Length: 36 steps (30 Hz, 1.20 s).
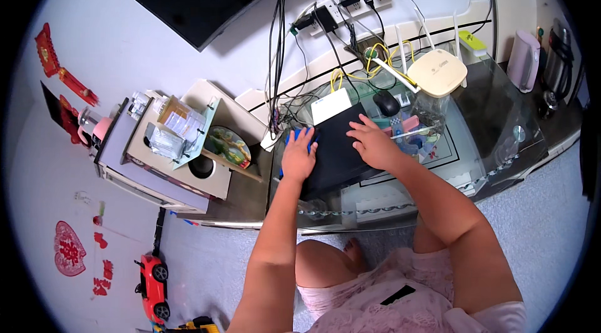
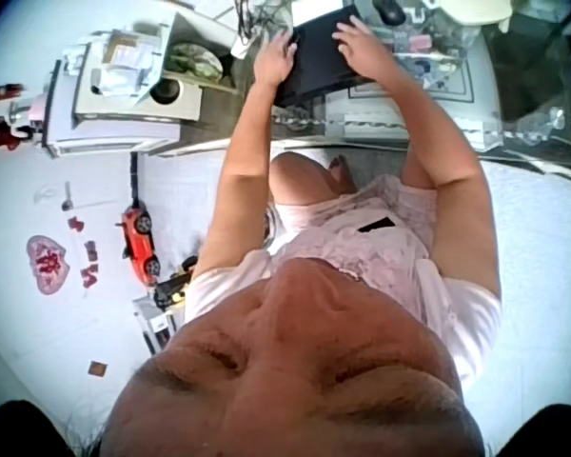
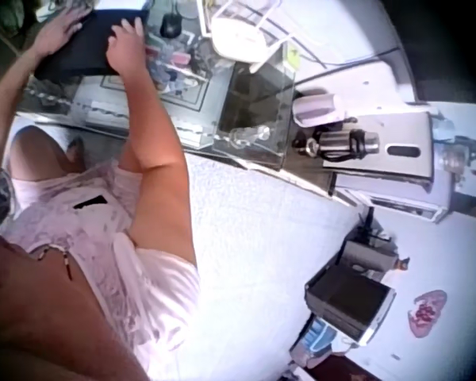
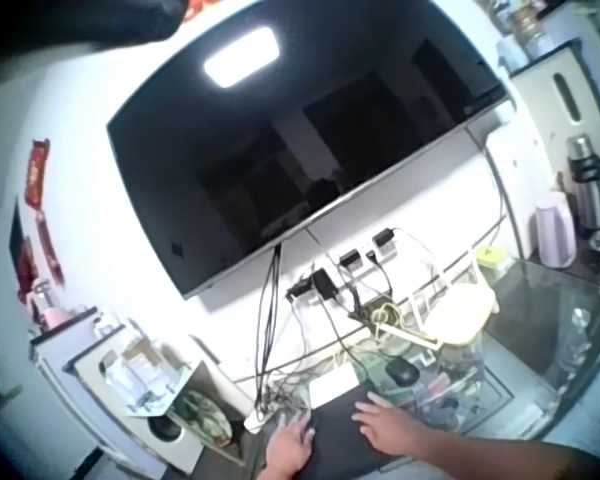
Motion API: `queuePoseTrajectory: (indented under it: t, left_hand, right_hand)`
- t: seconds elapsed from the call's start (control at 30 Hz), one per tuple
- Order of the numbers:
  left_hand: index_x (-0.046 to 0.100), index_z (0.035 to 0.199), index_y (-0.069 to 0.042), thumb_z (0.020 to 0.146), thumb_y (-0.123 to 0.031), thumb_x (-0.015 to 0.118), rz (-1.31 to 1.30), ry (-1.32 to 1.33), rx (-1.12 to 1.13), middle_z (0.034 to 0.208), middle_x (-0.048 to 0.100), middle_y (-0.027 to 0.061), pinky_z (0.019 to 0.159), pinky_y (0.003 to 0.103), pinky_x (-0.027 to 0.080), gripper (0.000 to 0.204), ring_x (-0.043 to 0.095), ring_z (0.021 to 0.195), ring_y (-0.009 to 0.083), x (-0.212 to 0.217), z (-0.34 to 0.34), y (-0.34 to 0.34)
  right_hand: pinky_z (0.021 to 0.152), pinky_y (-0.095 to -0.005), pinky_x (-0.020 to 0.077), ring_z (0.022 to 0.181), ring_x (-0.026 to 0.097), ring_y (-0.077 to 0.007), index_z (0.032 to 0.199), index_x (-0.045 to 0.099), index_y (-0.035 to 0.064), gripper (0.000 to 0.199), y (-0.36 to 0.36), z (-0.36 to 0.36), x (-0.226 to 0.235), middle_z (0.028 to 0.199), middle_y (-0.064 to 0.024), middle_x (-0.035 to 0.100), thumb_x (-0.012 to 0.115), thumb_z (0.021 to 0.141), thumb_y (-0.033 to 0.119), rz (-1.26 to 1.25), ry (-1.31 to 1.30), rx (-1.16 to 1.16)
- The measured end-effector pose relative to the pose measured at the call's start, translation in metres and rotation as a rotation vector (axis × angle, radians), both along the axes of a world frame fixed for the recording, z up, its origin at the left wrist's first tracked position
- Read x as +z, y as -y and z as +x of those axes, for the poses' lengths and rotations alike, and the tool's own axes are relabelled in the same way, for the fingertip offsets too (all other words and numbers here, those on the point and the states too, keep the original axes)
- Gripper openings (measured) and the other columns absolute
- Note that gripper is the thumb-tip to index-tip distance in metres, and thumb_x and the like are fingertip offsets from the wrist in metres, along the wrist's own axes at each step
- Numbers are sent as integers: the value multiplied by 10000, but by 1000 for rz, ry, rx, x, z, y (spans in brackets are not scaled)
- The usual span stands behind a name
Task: The person wipes a black electronic console and a white router with a blue cloth.
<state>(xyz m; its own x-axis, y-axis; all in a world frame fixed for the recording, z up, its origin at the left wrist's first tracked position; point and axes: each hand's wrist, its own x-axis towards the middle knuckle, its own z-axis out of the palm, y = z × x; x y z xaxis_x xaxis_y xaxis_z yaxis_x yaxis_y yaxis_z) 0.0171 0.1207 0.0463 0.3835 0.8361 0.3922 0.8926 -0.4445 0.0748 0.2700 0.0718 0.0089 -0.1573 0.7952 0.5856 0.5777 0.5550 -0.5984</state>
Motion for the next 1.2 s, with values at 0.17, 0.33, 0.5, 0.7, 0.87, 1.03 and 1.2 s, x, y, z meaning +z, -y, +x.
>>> queuePoseTrajectory:
  t: [0.17,0.33,0.5,0.7,0.87,1.03,1.2]
  left_hand:
    - [565,1393,-165,932,-209,630,1,21,-127,1420,556,135,1117,462,382,468,443,1353,442,10,10,75]
    - [575,1386,-163,924,-186,630,-54,-25,-222,1409,567,134,1107,467,394,466,452,1354,431,20,7,127]
    - [557,1401,-182,949,-187,604,-149,-20,-236,1443,535,131,1115,448,388,455,422,1377,429,27,20,95]
    - [535,1419,-198,973,-249,579,-129,-34,-242,1456,525,115,1129,450,374,451,413,1379,429,15,47,11]
    - [515,1429,-152,989,-296,553,-134,-36,-173,1474,498,141,1166,471,319,464,377,1392,457,12,75,-35]
    - [551,1406,-159,967,-309,577,5,-61,-212,1442,534,140,1129,475,360,465,421,1353,463,3,68,-20]
    - [547,1402,-144,960,-249,594,-33,-38,-313,1438,532,144,1121,468,366,457,415,1360,452,13,61,62]
  right_hand:
    - [1049,-456,448,1275,514,-393,1126,688,46,248,-14,15,-5,1354,-136,607,625,892,97,-48,-317,-96]
    - [973,-469,481,1150,593,-408,1354,519,58,456,-16,16,-1,1305,-223,605,614,941,226,-307,-271,-363]
    - [997,-476,461,1168,585,-412,1385,504,46,463,-19,17,-9,1288,-233,613,579,962,219,-350,-253,-235]
    - [1002,-468,457,1191,579,-400,1397,505,52,459,-17,14,-5,1317,-232,600,562,971,211,-365,-216,-225]
    - [977,-477,468,1126,612,-404,1384,525,70,450,-14,14,1,1216,-239,648,574,958,204,-365,-216,-256]
    - [887,-489,495,1022,637,-432,1362,552,81,429,-18,9,-6,1092,-255,675,591,950,196,-238,-260,-258]
    - [823,-472,508,971,645,-445,1364,553,76,431,-23,17,-15,1025,-274,676,608,950,187,-201,-250,-266]
